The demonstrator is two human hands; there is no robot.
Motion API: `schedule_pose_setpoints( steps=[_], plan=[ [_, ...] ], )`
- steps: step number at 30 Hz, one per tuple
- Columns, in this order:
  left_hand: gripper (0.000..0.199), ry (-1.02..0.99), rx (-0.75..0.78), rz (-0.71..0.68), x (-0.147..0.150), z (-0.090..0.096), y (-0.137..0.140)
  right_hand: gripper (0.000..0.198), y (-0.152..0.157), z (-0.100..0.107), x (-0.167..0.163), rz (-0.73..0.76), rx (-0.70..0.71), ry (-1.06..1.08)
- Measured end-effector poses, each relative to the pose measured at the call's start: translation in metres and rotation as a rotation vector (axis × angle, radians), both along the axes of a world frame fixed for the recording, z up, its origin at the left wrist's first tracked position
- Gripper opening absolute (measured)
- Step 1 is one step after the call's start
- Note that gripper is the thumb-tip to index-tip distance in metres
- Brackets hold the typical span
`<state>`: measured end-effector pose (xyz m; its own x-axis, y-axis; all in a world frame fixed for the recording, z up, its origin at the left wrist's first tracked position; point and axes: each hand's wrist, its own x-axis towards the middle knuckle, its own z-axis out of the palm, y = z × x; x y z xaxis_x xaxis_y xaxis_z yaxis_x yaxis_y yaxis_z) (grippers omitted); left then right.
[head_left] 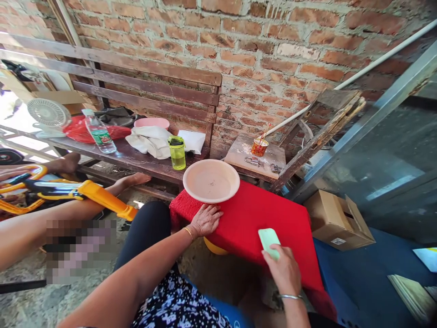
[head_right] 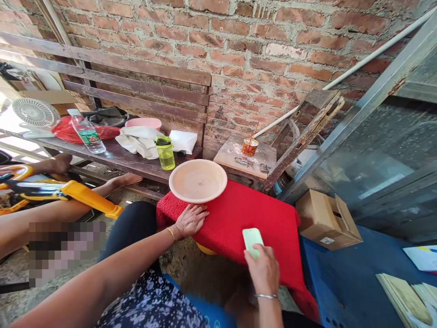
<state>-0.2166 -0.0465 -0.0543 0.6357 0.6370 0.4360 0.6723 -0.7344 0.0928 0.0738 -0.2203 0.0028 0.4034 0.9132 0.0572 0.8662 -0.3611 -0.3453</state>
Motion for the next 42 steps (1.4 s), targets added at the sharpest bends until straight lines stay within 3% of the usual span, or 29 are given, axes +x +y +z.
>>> schedule_pose_setpoints(
  steps=[4, 6, 8, 11, 14, 17, 21, 25, 31, 35, 38, 42],
  plan=[
    [0.035, -0.003, -0.028, 0.006, 0.0, 0.001, 0.0, 0.045, -0.042, -0.001, 0.079, -0.373, -0.042, 0.03],
    [0.035, -0.009, -0.033, 0.007, 0.0, 0.001, -0.001, 0.049, -0.056, 0.003, 0.1, -0.529, -0.092, -0.004],
    [0.035, -0.007, -0.032, 0.007, 0.0, 0.002, -0.001, 0.054, -0.057, 0.008, 0.102, -0.576, -0.122, -0.053],
    [0.035, -0.003, -0.029, 0.012, 0.0, 0.003, -0.002, 0.053, -0.033, 0.01, 0.069, -0.372, -0.024, -0.105],
    [0.035, -0.003, -0.029, 0.014, 0.0, 0.004, -0.002, 0.038, 0.002, 0.008, 0.009, -0.03, 0.117, -0.061],
    [0.035, -0.001, -0.028, 0.013, 0.0, 0.005, -0.003, 0.022, 0.028, 0.006, -0.052, 0.232, 0.129, -0.023],
    [0.034, -0.012, -0.015, 0.01, -0.001, 0.003, -0.002, 0.018, 0.045, 0.009, -0.089, 0.334, 0.065, -0.055],
    [0.035, 0.0, -0.012, 0.004, -0.001, 0.002, -0.001, 0.02, 0.042, 0.007, -0.052, 0.172, 0.007, -0.065],
    [0.035, -0.015, -0.021, 0.01, 0.0, 0.002, -0.001, 0.047, -0.015, 0.003, 0.071, -0.34, -0.081, -0.005],
    [0.035, -0.013, -0.025, 0.012, 0.0, 0.002, -0.002, 0.064, -0.039, 0.012, 0.106, -0.634, -0.17, -0.043],
    [0.035, -0.006, -0.027, 0.007, 0.0, 0.002, -0.001, 0.061, -0.023, 0.014, 0.085, -0.509, -0.084, -0.095],
    [0.036, -0.015, -0.03, 0.01, 0.0, 0.003, -0.002, 0.04, 0.02, 0.004, 0.01, -0.075, 0.117, -0.04]
  ],
)
